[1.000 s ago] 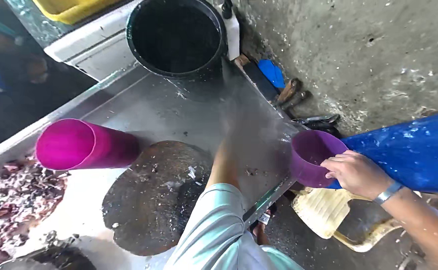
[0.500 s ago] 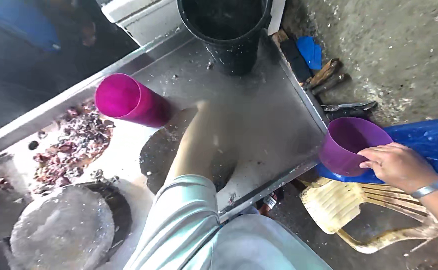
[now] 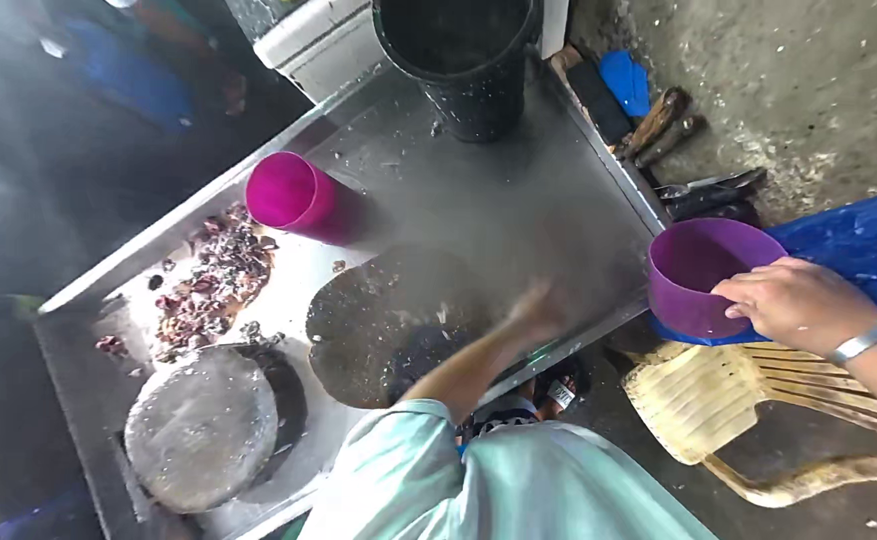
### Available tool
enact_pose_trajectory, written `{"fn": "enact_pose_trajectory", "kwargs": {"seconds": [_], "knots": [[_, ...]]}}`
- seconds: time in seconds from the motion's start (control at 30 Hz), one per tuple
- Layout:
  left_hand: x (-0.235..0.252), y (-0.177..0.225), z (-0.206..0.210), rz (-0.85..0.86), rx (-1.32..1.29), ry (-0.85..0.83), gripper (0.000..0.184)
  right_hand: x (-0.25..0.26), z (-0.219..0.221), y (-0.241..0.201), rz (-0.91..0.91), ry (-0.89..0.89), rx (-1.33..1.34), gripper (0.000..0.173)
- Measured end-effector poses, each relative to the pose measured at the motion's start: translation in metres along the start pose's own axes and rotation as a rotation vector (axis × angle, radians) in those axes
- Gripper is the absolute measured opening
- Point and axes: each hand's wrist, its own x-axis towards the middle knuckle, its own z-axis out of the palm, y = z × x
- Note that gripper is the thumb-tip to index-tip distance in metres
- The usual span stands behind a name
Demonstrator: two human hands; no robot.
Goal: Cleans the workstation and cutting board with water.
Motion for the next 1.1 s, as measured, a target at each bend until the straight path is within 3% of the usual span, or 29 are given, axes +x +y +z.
{"fn": "enact_pose_trajectory", "kwargs": {"seconds": [0.07,0.1,0.17,0.27,0.37,0.47,0.53,0.6,0.7,0.77,0.83,0.9,1.0,1.1], "knots": [[0.026,0.008,0.05,0.339,-0.102,0.056,0.053,0.003,0.003,-0.001,-0.053,-0.03,-0.038,0.016],[0.041,0.001,0.06,0.408,-0.045,0.089,0.049,0.006,0.004,-0.002,-0.072,-0.054,-0.051,0.018],[0.065,-0.021,0.068,0.46,0.111,0.176,0.05,0.016,0.002,-0.009,-0.091,-0.142,-0.101,0.022],[0.068,-0.03,0.074,0.456,0.115,0.215,0.052,0.044,-0.016,-0.04,-0.115,-0.37,-0.189,0.027],[0.052,-0.029,0.044,0.225,0.081,0.31,0.052,0.079,-0.033,-0.075,-0.192,-0.491,-0.27,0.026],[0.034,-0.045,-0.007,-0.199,-0.009,0.296,0.058,0.104,-0.042,-0.1,-0.305,-0.488,-0.32,0.022],[0.032,-0.064,-0.045,-0.452,-0.139,0.221,0.07,0.113,-0.045,-0.107,-0.387,-0.365,-0.295,0.02],[0.041,-0.098,-0.082,-0.658,-0.089,0.194,0.088,0.115,-0.045,-0.104,-0.477,-0.14,-0.221,0.021],[0.043,-0.177,-0.134,-0.915,-0.092,0.388,0.1,0.109,-0.051,-0.097,-0.564,0.148,-0.024,0.024],[0.01,-0.185,-0.177,-0.95,-0.178,0.485,0.098,0.099,-0.063,-0.101,-0.609,0.265,0.054,0.024],[-0.017,-0.168,-0.194,-0.829,-0.301,0.599,0.083,0.091,-0.079,-0.104,-0.635,0.329,0.051,0.024],[-0.027,-0.139,-0.185,-0.622,-0.335,0.635,0.061,0.086,-0.098,-0.108,-0.633,0.322,-0.008,0.028],[-0.029,-0.081,-0.124,-0.349,-0.226,0.581,0.053,0.083,-0.12,-0.124,-0.63,0.167,-0.204,0.052],[-0.029,-0.042,-0.059,-0.179,-0.075,0.476,0.048,0.092,-0.128,-0.151,-0.588,-0.119,-0.434,0.062]]}}
